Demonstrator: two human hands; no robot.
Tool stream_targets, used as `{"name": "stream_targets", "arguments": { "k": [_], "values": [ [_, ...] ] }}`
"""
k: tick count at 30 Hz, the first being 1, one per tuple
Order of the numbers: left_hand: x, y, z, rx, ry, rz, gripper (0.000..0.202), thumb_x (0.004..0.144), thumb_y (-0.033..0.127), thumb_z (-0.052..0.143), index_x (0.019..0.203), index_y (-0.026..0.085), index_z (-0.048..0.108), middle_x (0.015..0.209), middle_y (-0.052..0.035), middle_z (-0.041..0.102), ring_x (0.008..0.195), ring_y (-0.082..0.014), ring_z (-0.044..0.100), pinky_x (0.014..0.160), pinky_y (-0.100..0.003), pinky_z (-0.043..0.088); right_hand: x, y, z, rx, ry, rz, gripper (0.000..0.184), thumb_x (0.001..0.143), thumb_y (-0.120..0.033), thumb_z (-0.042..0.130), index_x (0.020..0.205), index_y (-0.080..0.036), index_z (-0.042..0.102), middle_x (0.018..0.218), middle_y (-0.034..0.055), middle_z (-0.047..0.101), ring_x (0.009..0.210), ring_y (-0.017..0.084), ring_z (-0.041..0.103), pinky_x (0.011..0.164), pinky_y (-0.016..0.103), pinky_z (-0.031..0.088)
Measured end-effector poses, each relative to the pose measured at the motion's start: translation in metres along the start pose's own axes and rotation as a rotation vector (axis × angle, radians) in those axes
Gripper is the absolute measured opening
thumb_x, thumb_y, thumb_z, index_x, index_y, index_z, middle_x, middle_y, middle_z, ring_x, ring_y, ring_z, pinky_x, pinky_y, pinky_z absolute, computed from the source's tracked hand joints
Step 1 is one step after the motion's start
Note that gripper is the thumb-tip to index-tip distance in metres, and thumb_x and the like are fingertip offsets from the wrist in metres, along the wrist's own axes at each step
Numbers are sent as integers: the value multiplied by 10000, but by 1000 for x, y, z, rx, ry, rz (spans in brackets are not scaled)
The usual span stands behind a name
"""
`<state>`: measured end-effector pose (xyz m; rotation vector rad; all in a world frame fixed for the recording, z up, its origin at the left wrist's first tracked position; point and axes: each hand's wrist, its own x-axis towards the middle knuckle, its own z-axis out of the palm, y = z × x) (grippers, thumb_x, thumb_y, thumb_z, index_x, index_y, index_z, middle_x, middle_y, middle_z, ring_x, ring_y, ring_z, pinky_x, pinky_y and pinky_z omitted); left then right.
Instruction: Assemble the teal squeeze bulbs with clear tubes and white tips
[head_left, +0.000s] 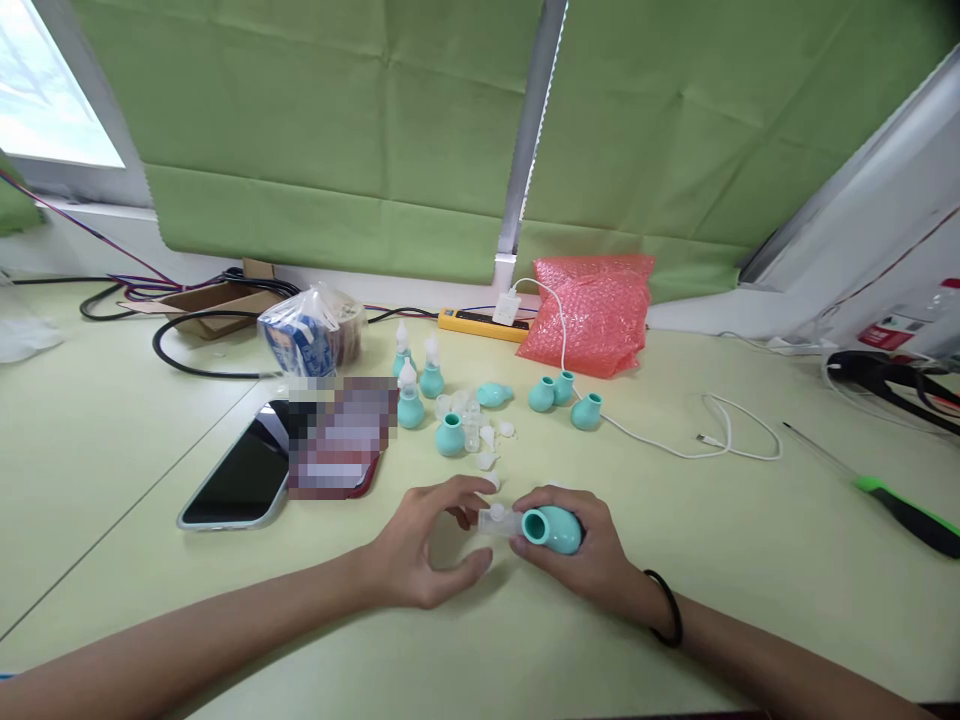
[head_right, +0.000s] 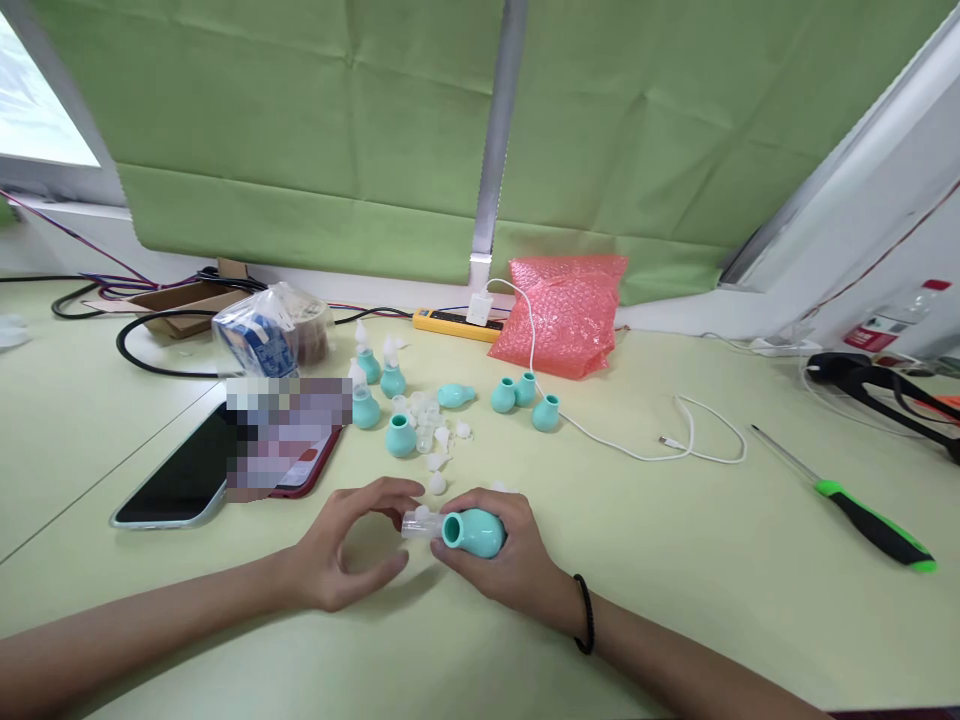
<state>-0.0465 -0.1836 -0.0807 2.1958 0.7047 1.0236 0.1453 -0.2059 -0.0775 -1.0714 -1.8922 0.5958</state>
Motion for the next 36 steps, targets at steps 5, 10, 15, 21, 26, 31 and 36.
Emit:
{"name": "stream_targets", "arguments": {
  "k": [5, 10, 15, 21, 26, 31, 36],
  "values": [
    [6, 0, 0, -343, -181, -309, 216, 738, 264, 522, 872, 99, 564, 754, -58, 593, 653, -127, 537, 551, -217, 449, 0, 1, 1, -48, 9, -195, 163, 656, -182, 615, 803, -206, 548, 680, 11, 614, 563, 121, 547, 531, 230, 431],
    [7, -4, 1, -416, -268, -376, 225, 701, 263, 580, 844, 91, 590, 715, -41, 590, 633, -122, 529, 548, -209, 426, -1, 2, 1, -40, -4, -311, 232, 667, -122, 578, 876, -216, 541, 717, 29, 604, 623, 132, 562, 541, 230, 444],
    [6, -4, 0, -378, -256, -351, 246, 695, 279, 590, 861, 98, 614, 742, -49, 613, 657, -138, 541, 582, -230, 448, -1, 4, 1, -50, 6, -359, 285, 651, -71, 539, 898, -213, 548, 734, 36, 595, 625, 130, 564, 520, 218, 437],
    [7, -5, 1, -457, -252, -374, 271, 683, 297, 612, 867, 100, 643, 711, -44, 619, 627, -135, 530, 546, -218, 436, -1, 6, 0, -58, -13, -351, 275, 650, -66, 518, 883, -206, 559, 742, 37, 591, 631, 131, 571, 528, 220, 442],
    [7, -5, 1, -567, -282, -421, 247, 679, 275, 619, 845, 94, 648, 651, -22, 586, 553, -98, 475, 479, -187, 380, -2, 7, 0, -64, -25, -342, 288, 638, -53, 519, 880, -205, 558, 746, 39, 591, 636, 133, 570, 527, 222, 437],
    [7, -7, 3, -535, -262, -495, 308, 637, 308, 651, 855, 90, 648, 569, -5, 553, 462, -74, 429, 412, -179, 350, 0, 5, 0, -60, -15, -321, 235, 667, -87, 518, 863, -212, 552, 727, 33, 598, 626, 133, 569, 530, 224, 440],
    [7, -10, 5, -559, -240, -508, 367, 609, 296, 674, 916, 99, 637, 635, -32, 595, 482, -85, 465, 442, -199, 393, 0, 5, -1, -39, -20, -306, 245, 664, -89, 534, 872, -217, 541, 728, 33, 604, 635, 139, 567, 543, 233, 443]
  ]
}}
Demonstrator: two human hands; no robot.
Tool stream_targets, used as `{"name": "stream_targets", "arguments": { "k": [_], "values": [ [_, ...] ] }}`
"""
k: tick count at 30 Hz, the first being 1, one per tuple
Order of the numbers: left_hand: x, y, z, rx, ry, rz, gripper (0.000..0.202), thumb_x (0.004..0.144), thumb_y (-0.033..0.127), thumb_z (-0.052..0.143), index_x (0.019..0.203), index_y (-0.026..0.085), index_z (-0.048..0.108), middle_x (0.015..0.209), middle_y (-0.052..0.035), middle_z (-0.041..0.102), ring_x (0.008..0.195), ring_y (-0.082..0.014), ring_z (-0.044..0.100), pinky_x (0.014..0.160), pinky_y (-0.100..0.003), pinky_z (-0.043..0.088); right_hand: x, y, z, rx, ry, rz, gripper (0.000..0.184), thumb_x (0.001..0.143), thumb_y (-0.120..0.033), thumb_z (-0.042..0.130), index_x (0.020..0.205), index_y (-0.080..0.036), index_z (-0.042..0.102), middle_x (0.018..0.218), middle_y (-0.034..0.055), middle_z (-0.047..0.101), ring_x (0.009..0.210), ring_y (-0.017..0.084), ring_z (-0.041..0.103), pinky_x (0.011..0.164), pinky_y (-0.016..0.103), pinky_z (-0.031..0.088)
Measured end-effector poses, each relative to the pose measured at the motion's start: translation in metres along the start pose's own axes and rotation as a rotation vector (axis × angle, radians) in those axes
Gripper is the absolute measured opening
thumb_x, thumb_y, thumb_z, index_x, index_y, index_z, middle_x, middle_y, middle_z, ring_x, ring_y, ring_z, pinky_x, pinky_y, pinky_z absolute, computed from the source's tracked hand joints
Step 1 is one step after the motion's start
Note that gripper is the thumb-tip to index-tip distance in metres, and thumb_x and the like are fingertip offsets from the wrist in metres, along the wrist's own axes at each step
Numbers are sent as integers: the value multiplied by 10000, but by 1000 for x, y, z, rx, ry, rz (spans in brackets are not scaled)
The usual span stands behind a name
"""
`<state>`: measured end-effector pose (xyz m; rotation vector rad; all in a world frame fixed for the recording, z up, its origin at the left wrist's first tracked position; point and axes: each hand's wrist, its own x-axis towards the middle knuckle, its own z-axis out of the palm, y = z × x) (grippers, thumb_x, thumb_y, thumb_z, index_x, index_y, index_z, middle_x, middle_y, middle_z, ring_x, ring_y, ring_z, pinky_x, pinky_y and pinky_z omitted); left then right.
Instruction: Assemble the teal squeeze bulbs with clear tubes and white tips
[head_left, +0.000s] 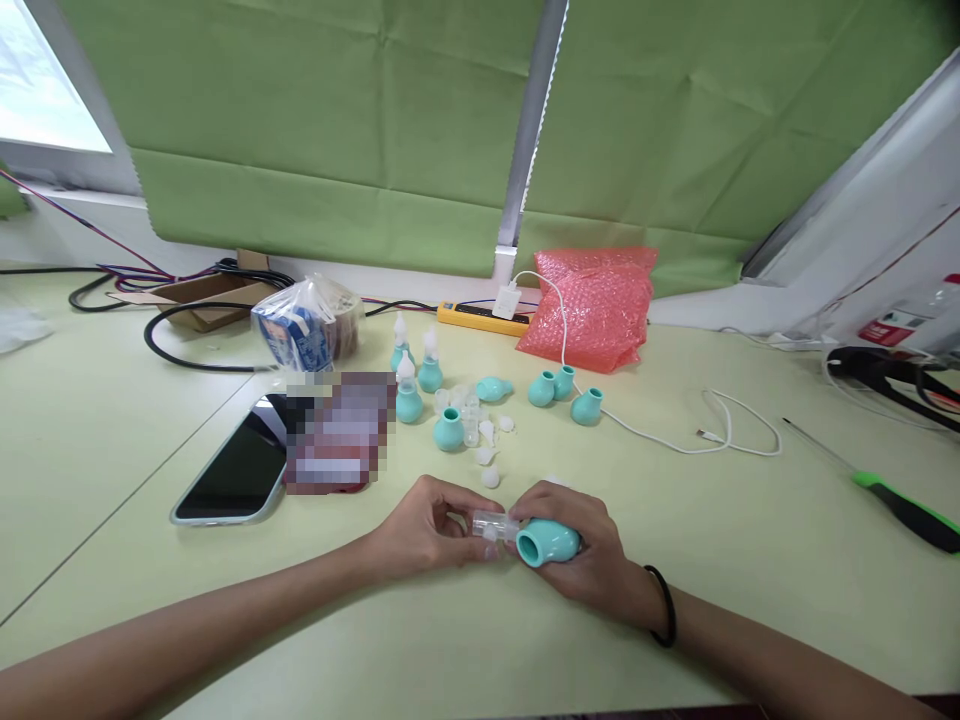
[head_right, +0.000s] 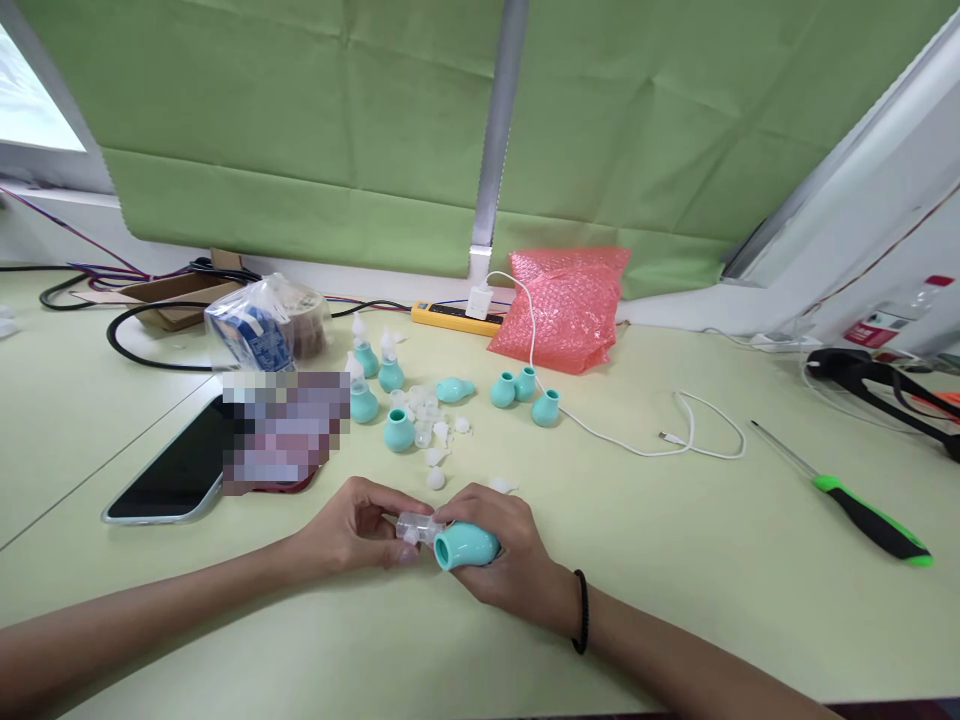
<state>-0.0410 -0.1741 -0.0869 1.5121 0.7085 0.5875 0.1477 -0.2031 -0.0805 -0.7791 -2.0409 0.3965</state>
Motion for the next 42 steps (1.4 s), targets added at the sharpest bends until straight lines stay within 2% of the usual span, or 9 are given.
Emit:
{"name": "stream_targets", "arguments": {
  "k": [7, 10, 13, 16, 19, 25, 33, 37, 42],
  "values": [
    [0, 1, 0, -80, -16, 33, 259, 628, 249, 660, 849, 115, 660, 603, -14, 594, 462, -64, 447, 451, -192, 393, -2, 1, 2, 1, -20, -9, 264, 647, -60, 532, 862, -212, 547, 727, 31, 587, 623, 130, 556, 524, 226, 432],
    [2, 2, -3, -123, 50, 21, 244, 609, 256, 673, 798, 102, 665, 550, -7, 575, 431, -62, 436, 420, -188, 385, -3, 2, 2, -11, 9, 16, 302, 644, -70, 552, 908, -215, 535, 739, 27, 592, 648, 134, 559, 557, 233, 442],
    [3, 4, -5, -80, 145, 12, 237, 643, 304, 646, 729, 84, 647, 497, 4, 527, 416, -63, 420, 388, -178, 360, -2, 5, 0, -92, 37, 107, 239, 628, -85, 562, 834, -203, 535, 682, 13, 572, 590, 126, 533, 541, 234, 424],
    [2, 6, -3, 58, 132, 27, 274, 733, 357, 549, 715, 91, 614, 522, 6, 512, 429, -58, 400, 394, -168, 337, -1, 8, -2, -164, 5, 207, 137, 617, -99, 541, 713, -192, 515, 622, 0, 544, 540, 118, 503, 505, 224, 395],
    [-2, 10, 1, 270, 82, 75, 310, 800, 358, 452, 673, 101, 572, 533, 16, 492, 449, -53, 380, 423, -162, 314, 0, 9, -1, -190, -27, 237, 103, 616, -112, 522, 687, -184, 503, 599, -6, 532, 525, 113, 493, 491, 213, 381],
    [-5, 12, 3, 538, 36, 157, 287, 835, 344, 380, 819, 119, 557, 595, 9, 519, 534, -87, 439, 513, -183, 357, -3, 7, 2, -225, -70, 200, 86, 614, -114, 496, 670, -179, 492, 574, -17, 517, 495, 103, 462, 463, 205, 338],
    [-5, 7, 6, 761, 87, 281, 256, 830, 295, 398, 835, 100, 564, 613, -12, 537, 490, -85, 411, 479, -185, 334, -4, 6, 5, -323, -67, 174, 78, 635, -108, 461, 666, -174, 486, 563, -10, 513, 480, 107, 453, 441, 206, 314],
    [-7, 3, 7, 850, 105, 400, 220, 829, 248, 400, 821, 91, 554, 608, -25, 519, 522, -107, 438, 475, -194, 346, -6, 6, 5, -393, -82, 116, 66, 667, -116, 446, 672, -173, 480, 568, -2, 511, 485, 111, 454, 436, 209, 304],
    [-7, -3, 8, 1042, 147, 629, 194, 833, 209, 386, 831, 78, 529, 622, -56, 529, 543, -140, 446, 477, -234, 382, -8, 8, 5, -413, -121, 87, 53, 684, -134, 453, 686, -170, 491, 579, 7, 516, 502, 118, 460, 442, 217, 297]
  ]
}}
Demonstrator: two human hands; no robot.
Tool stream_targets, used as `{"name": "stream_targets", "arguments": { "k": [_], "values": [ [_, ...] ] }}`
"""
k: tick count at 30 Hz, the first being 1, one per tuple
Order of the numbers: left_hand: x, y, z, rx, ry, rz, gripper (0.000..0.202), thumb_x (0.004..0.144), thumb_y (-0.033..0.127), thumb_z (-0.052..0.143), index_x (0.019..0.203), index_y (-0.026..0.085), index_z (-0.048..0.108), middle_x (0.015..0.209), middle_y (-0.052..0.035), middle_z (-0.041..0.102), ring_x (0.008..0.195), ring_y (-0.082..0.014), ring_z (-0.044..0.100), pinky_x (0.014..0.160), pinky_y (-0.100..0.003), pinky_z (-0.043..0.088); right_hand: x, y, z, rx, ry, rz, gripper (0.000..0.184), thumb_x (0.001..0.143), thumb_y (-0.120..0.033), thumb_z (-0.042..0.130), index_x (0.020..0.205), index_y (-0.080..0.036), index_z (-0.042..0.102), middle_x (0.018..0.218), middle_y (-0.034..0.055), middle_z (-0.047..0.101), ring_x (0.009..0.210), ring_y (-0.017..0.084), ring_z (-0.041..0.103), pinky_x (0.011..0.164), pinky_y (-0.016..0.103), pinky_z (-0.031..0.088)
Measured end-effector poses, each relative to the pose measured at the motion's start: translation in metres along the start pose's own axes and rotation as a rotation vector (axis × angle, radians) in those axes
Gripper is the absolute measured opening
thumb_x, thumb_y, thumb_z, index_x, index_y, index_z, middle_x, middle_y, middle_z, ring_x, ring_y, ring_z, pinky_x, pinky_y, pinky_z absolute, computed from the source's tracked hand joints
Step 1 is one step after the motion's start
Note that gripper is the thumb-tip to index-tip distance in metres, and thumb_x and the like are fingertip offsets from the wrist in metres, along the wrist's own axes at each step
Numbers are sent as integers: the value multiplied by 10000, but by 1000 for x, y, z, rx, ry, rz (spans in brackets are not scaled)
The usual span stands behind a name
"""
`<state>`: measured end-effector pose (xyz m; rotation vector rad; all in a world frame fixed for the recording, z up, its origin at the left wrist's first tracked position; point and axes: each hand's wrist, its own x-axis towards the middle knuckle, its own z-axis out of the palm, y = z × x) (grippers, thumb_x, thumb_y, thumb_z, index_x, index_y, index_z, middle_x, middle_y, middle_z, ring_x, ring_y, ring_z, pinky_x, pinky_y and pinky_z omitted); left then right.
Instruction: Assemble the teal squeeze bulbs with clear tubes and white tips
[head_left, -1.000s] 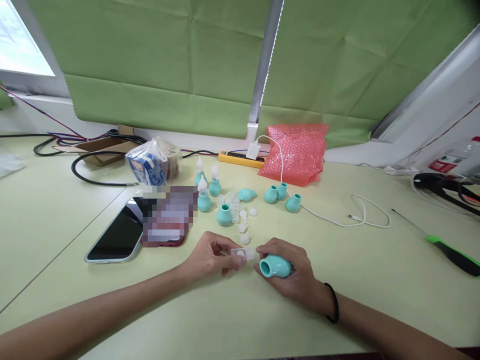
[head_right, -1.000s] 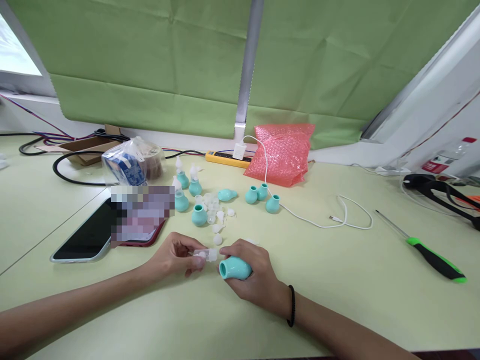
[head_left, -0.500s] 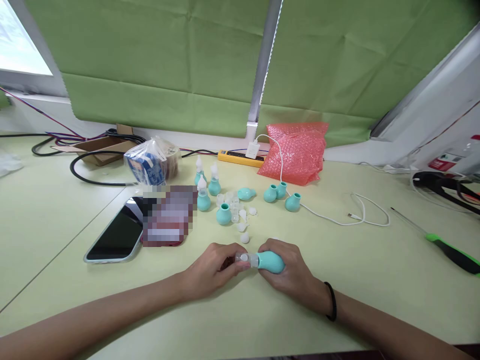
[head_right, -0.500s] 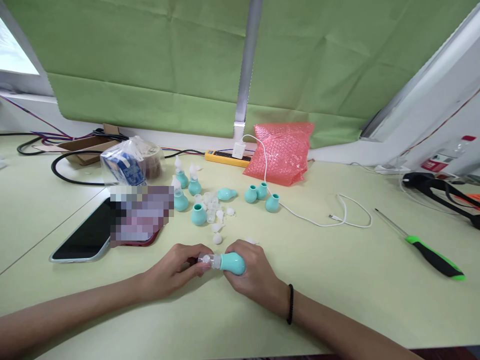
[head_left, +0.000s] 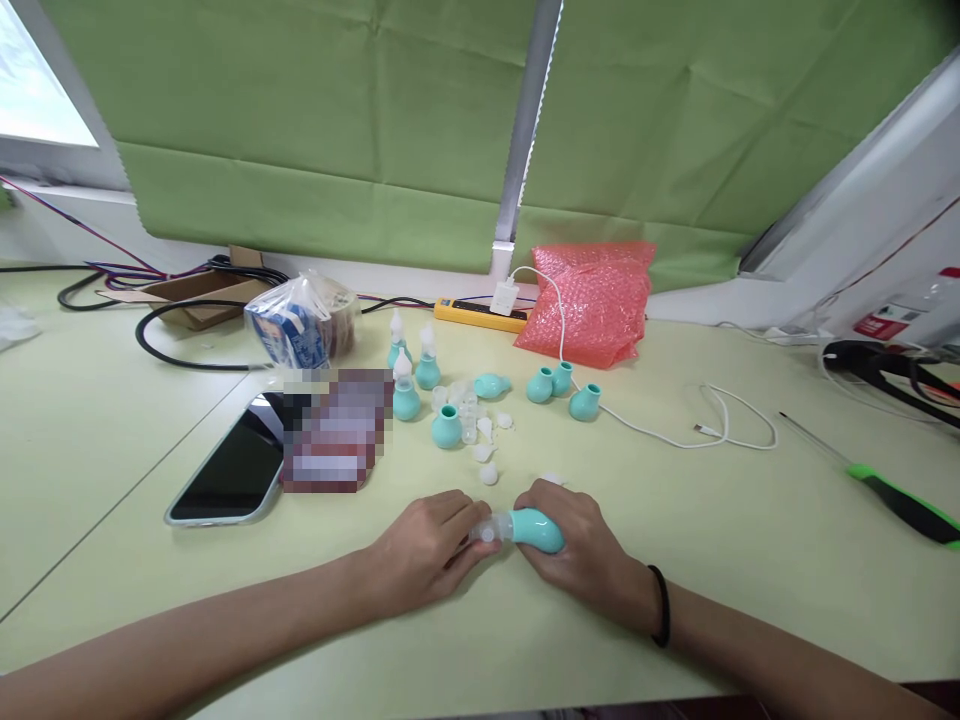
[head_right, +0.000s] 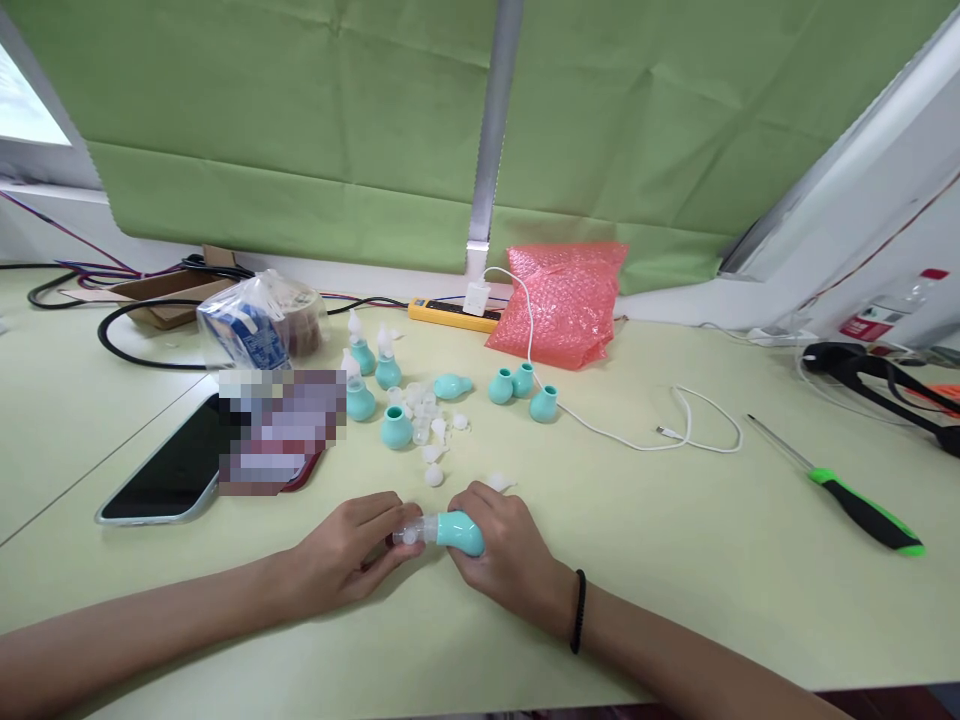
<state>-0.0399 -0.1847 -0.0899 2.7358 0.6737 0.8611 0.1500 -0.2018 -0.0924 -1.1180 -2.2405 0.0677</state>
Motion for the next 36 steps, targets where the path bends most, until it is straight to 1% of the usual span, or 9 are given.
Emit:
{"name": "stream_targets", "arguments": {
  "k": [8, 12, 16, 21, 25, 27, 31, 34, 36],
  "values": [
    [0, 0, 1, 335, 120, 266, 139, 820, 145, 424, 840, 43, 517, 620, -60, 560, 551, -162, 499, 454, -266, 433, 2, -3, -2, 158, -39, 59, 97, 610, -107, 467, 672, -176, 497, 577, -3, 547, 506, 110, 482, 475, 203, 336],
    [1, 2, -6, 504, 108, 435, 151, 770, 108, 499, 853, -14, 533, 633, -74, 575, 535, -170, 525, 411, -271, 418, 2, -6, -4, 236, -89, 105, 142, 542, -88, 461, 646, -178, 498, 537, -23, 526, 476, 97, 461, 475, 192, 341],
    [4, 4, -11, 632, 103, 578, 151, 742, 93, 539, 829, -28, 563, 663, -99, 601, 501, -158, 527, 396, -272, 404, 3, -6, -5, 282, -160, 175, 138, 516, -84, 474, 617, -171, 506, 491, -44, 482, 441, 79, 419, 459, 183, 325],
    [6, 6, -15, 709, 46, 649, 166, 762, 82, 496, 853, -34, 572, 669, -116, 607, 494, -152, 529, 394, -264, 395, 5, -7, -6, 379, -254, 258, 112, 525, -76, 477, 594, -161, 502, 455, -63, 419, 423, 59, 357, 412, 165, 285],
    [5, 4, -14, 666, 66, 624, 165, 765, 78, 493, 866, -37, 556, 674, -115, 600, 500, -152, 524, 393, -268, 393, 5, -7, -7, 419, -266, 281, 121, 515, -63, 474, 588, -155, 501, 454, -69, 394, 431, 54, 330, 403, 161, 274],
    [5, 1, -13, 575, 72, 555, 175, 780, 95, 483, 895, -25, 539, 666, -98, 593, 525, -155, 525, 408, -269, 405, 5, -7, -7, 432, -262, 276, 122, 522, -60, 471, 590, -156, 501, 459, -67, 398, 436, 56, 331, 403, 163, 275],
    [6, -2, -10, 151, 71, 285, 192, 823, 187, 450, 946, 55, 515, 647, -60, 568, 577, -140, 511, 472, -245, 433, 6, -6, -6, 472, -241, 291, 81, 573, -99, 530, 628, -158, 516, 505, -49, 453, 473, 72, 391, 426, 170, 323],
    [5, 0, -7, -184, 139, 132, 204, 793, 215, 515, 966, 107, 511, 717, -64, 576, 627, -126, 512, 532, -228, 448, 8, -8, -8, 503, -227, 275, 124, 597, -180, 610, 694, -162, 537, 576, -30, 526, 523, 92, 461, 480, 187, 382],
    [4, 3, -5, -301, 194, 75, 236, 757, 207, 567, 972, 125, 514, 751, -65, 581, 664, -128, 523, 567, -229, 457, 9, -10, -10, 514, -222, 241, 173, 605, -215, 635, 742, -165, 541, 633, -20, 561, 558, 101, 497, 528, 201, 407]
  ]
}}
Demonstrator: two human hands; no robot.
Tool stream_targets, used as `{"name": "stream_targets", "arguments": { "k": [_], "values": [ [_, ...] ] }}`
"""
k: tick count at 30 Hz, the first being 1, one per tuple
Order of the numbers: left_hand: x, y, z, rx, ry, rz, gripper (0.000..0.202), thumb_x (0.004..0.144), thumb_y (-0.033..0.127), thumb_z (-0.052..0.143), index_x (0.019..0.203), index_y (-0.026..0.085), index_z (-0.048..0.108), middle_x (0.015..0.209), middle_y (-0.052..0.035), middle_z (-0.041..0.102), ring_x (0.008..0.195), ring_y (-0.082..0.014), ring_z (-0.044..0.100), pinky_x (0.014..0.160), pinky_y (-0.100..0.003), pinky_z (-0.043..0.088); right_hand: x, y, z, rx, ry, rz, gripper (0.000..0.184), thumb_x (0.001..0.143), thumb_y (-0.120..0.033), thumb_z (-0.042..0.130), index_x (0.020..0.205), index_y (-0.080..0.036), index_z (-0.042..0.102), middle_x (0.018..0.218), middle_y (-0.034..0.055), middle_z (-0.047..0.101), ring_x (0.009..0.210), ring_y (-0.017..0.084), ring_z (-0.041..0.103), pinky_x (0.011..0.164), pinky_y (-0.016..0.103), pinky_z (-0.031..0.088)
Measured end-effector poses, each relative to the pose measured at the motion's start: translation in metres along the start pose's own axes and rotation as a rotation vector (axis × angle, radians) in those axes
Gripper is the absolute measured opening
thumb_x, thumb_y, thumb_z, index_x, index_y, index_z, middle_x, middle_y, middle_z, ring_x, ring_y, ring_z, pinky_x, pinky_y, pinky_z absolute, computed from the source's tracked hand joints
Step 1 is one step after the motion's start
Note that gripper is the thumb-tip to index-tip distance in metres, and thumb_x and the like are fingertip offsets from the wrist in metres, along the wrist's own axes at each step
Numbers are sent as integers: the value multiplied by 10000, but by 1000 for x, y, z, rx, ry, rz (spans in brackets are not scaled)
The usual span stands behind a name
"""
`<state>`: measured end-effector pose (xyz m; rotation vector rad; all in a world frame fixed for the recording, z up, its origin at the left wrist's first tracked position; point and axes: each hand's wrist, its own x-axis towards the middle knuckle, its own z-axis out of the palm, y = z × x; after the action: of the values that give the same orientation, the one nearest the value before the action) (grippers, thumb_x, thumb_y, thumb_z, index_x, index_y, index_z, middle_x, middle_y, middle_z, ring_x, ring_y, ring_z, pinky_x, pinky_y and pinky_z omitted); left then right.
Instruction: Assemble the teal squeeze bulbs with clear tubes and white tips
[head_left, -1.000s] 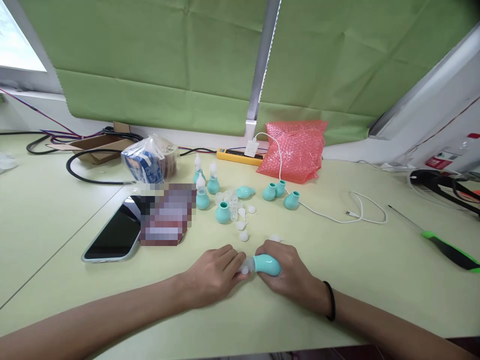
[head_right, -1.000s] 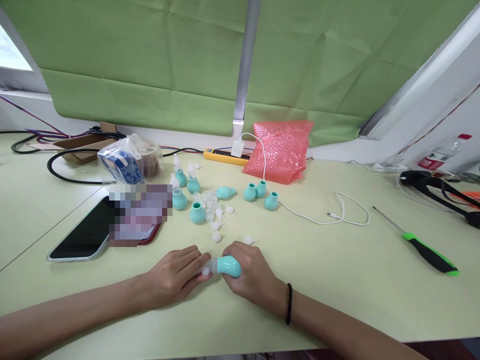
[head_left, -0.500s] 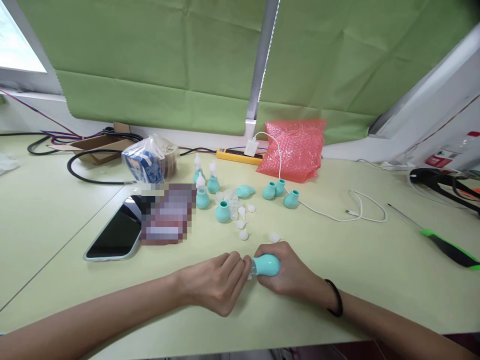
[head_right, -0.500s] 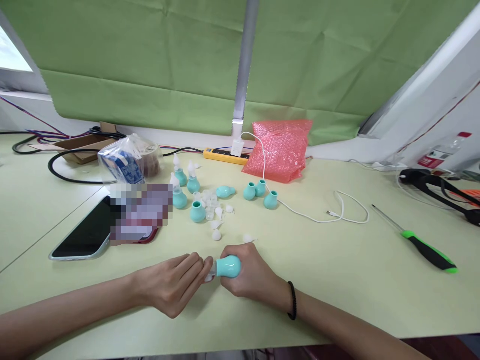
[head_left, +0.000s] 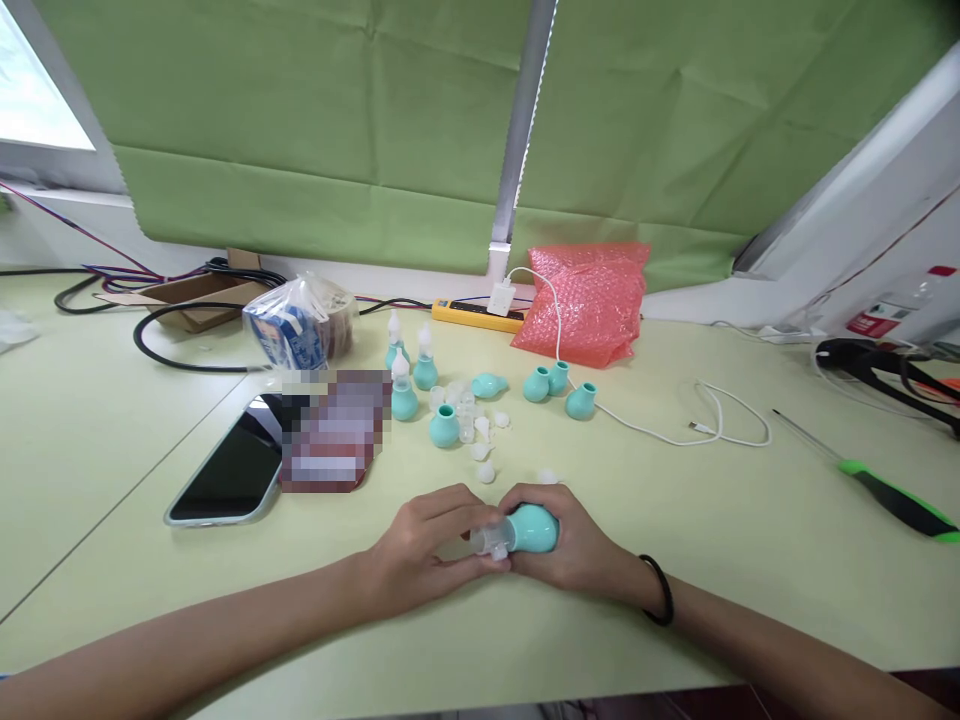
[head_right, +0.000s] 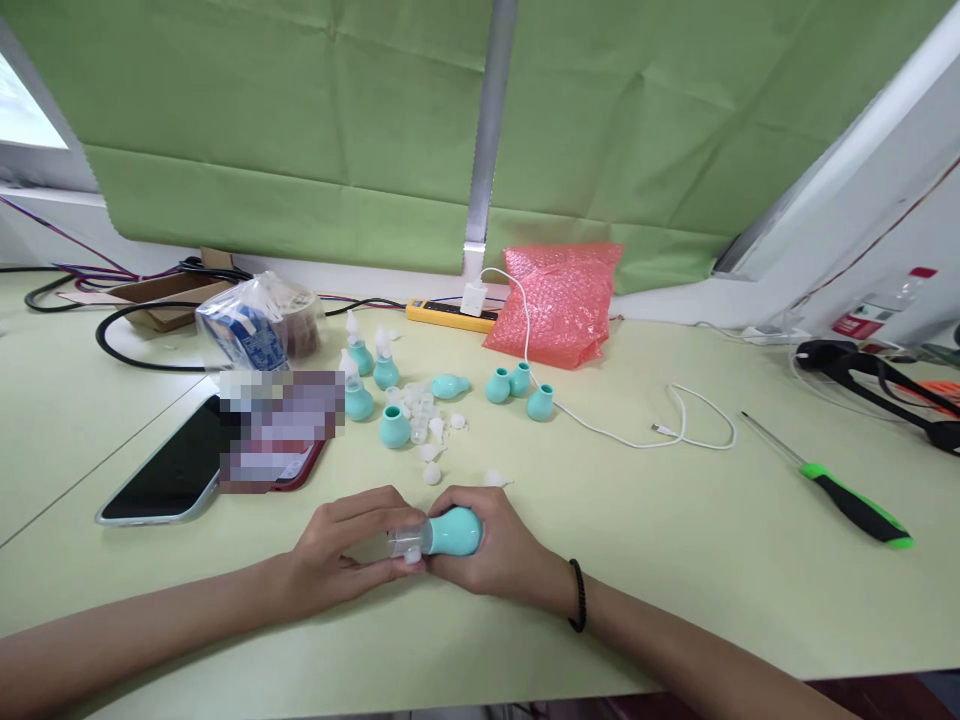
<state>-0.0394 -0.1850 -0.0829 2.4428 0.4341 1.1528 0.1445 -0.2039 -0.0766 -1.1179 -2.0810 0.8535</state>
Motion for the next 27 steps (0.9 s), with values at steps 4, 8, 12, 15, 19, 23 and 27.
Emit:
{"name": "stream_targets", "arguments": {
  "k": [4, 8, 12, 15, 19, 23, 27],
  "values": [
    [-3, 2, 2, -56, 117, -73, 230, 705, 181, 622, 916, 139, 541, 768, -57, 571, 693, -137, 529, 599, -247, 459, 0, -4, -4, -26, 41, -123, 299, 626, -245, 642, 889, -175, 517, 796, 16, 589, 703, 132, 545, 661, 244, 426],
    [-2, 1, -2, -53, 181, -170, 184, 718, 163, 602, 890, 145, 542, 798, -58, 554, 741, -148, 524, 644, -272, 452, -1, -3, -6, -80, 50, -179, 416, 643, -270, 630, 1017, -184, 471, 916, 50, 570, 806, 161, 542, 729, 285, 430],
    [0, 1, -4, -39, 238, -175, 154, 733, 171, 578, 877, 145, 532, 820, -61, 552, 782, -157, 518, 678, -284, 440, 0, 1, -8, -102, 98, -178, 347, 695, -259, 575, 1014, -182, 464, 874, 50, 552, 697, 134, 524, 622, 259, 456],
    [-1, 0, -3, -30, 204, -257, 136, 766, 196, 533, 892, 147, 527, 824, -56, 571, 775, -150, 526, 684, -272, 434, 3, 7, -11, -188, 197, -205, 281, 721, -224, 541, 992, -187, 475, 888, 65, 546, 763, 160, 519, 659, 293, 459],
    [-1, 1, -3, -32, 125, -458, 177, 805, 243, 472, 955, 160, 516, 842, -28, 596, 733, -122, 539, 669, -231, 422, 9, 16, -14, -410, 244, -222, 330, 745, -232, 520, 1068, -192, 460, 1091, 104, 487, 1030, 227, 430, 844, 399, 396],
    [1, 2, -6, -81, 121, -554, 195, 828, 288, 425, 945, 163, 519, 821, -8, 589, 717, -118, 520, 641, -216, 403, 14, 25, -16, -623, 152, -156, 442, 784, -303, 475, 1204, -214, 370, 1290, 102, 337, 1131, 265, 329, 889, 470, 346],
    [3, 1, -7, -136, 145, -609, 210, 835, 318, 405, 919, 158, 511, 751, -1, 565, 665, -114, 483, 605, -217, 381, 15, 29, -17, -742, 58, -97, 462, 826, -355, 396, 1262, -230, 306, 1359, 81, 240, 1185, 273, 253, 902, 480, 325]
  ]
}}
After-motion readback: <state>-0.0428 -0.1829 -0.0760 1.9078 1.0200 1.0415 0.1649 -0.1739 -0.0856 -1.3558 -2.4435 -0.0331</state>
